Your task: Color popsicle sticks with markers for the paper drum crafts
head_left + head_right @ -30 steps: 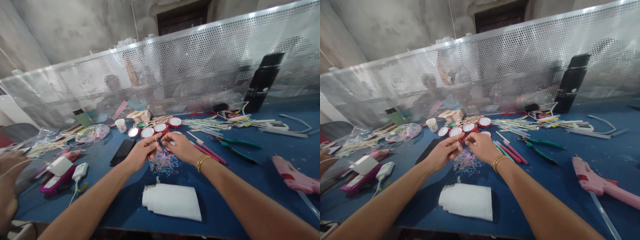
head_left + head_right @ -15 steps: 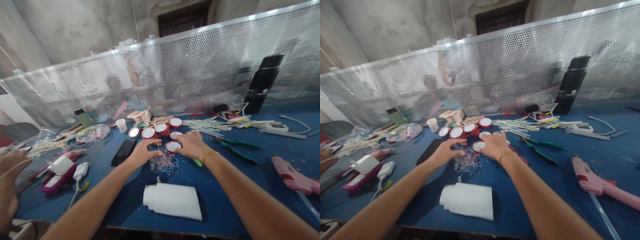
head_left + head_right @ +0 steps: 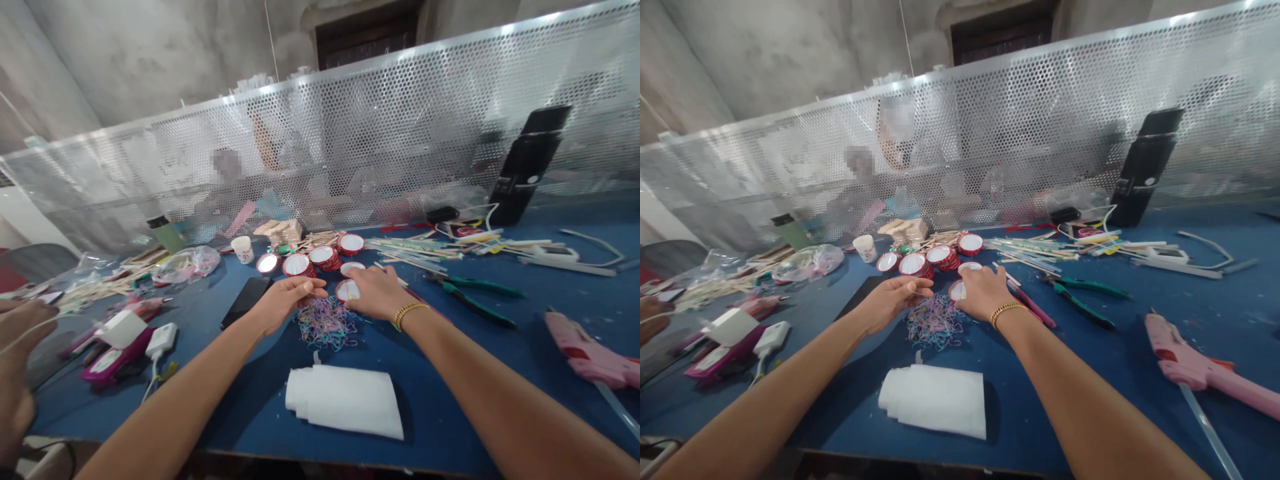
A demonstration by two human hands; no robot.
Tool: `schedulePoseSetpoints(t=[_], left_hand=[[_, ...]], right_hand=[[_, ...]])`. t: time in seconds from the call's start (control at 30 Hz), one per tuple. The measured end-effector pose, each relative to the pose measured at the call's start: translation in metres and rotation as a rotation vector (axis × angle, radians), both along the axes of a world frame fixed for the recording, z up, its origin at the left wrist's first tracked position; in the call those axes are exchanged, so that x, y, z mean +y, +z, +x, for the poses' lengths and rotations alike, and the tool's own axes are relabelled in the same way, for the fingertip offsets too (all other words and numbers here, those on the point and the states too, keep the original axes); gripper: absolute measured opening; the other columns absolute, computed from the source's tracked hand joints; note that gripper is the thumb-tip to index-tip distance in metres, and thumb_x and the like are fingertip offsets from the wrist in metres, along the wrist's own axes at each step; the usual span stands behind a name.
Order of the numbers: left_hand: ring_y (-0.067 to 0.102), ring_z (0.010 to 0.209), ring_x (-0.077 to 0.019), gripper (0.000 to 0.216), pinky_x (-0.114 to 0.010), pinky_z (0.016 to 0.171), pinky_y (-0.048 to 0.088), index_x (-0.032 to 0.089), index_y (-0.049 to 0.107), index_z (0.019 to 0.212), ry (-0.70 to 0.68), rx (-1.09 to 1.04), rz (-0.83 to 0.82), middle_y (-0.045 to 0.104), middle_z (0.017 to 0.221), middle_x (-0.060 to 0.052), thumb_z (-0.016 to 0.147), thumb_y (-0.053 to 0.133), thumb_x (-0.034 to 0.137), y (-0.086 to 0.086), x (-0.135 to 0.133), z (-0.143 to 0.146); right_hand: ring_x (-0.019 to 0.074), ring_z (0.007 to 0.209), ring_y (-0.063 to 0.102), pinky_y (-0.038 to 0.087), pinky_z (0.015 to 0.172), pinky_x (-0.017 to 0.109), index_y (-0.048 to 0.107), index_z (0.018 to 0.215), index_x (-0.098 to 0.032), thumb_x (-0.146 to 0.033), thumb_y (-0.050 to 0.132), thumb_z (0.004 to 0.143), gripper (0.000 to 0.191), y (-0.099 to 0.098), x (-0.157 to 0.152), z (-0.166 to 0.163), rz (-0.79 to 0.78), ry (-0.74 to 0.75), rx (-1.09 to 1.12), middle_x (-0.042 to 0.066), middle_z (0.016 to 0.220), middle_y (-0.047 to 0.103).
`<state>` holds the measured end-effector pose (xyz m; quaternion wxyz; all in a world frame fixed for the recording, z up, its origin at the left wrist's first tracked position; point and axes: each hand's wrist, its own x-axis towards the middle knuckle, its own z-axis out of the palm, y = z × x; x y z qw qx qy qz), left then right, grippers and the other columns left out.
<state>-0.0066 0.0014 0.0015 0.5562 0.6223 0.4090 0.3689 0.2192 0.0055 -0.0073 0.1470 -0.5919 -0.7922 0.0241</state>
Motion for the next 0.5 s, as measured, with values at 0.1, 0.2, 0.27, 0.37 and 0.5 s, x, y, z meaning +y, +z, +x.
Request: schedulePoseSetpoints(t=[0.1,0.2,0.27,0.37,0.5], left_hand=[[0.064,0.108,-0.0241,0.042,-0.042,0.097,0.044,0.019,0.071,0.111,0.007,0.064,0.107,0.074,0.110,-0.011,0.074,0.077,0.038,0.005,0.000,0.001],[0.062,0.112,-0.0259,0.053,-0.042,0.098,0.044,0.018,0.067,0.119,0.020,0.175,0.286,0.071,0.116,-0.013,0.069,0.080,0.031,0.010,0.001,0.001],[0.061,0.114,-0.0262,0.060,-0.042,0.100,0.044,0.017,0.065,0.123,0.043,0.279,0.427,0.069,0.119,-0.013,0.067,0.082,0.030,0.011,0.001,0.000],[0.059,0.115,-0.0257,0.063,-0.041,0.102,0.043,0.019,0.063,0.126,0.087,0.439,0.620,0.067,0.123,-0.011,0.068,0.083,0.033,0.011,0.002,-0.002],[0.057,0.117,-0.0266,0.062,-0.041,0.102,0.043,0.022,0.062,0.127,0.110,0.574,0.722,0.065,0.127,-0.009,0.070,0.081,0.036,0.007,0.003,-0.004]], right_hand=[[0.0384,0.120,0.057,0.035,0.101,0.057,0.049,0.136,-0.016,-0.040,0.069,0.076,0.067,0.006,0.001,0.004,0.043,-0.014,0.055,0.018,0.126,0.065],[0.0325,0.123,0.057,0.042,0.101,0.048,0.038,0.143,-0.015,-0.036,0.070,0.075,0.078,0.013,0.000,0.008,0.048,0.105,0.251,0.017,0.134,0.061],[0.0299,0.126,0.055,0.044,0.103,0.044,0.034,0.146,-0.016,-0.031,0.071,0.074,0.083,0.016,-0.003,0.009,0.026,0.240,0.415,0.016,0.140,0.057],[0.0297,0.128,0.054,0.044,0.106,0.044,0.036,0.145,-0.013,-0.027,0.071,0.073,0.081,0.017,-0.009,0.005,0.019,0.329,0.493,0.016,0.142,0.055],[0.0299,0.129,0.053,0.044,0.106,0.045,0.042,0.142,-0.015,-0.029,0.072,0.073,0.076,0.015,-0.012,-0.001,0.022,0.340,0.518,0.016,0.140,0.056]])
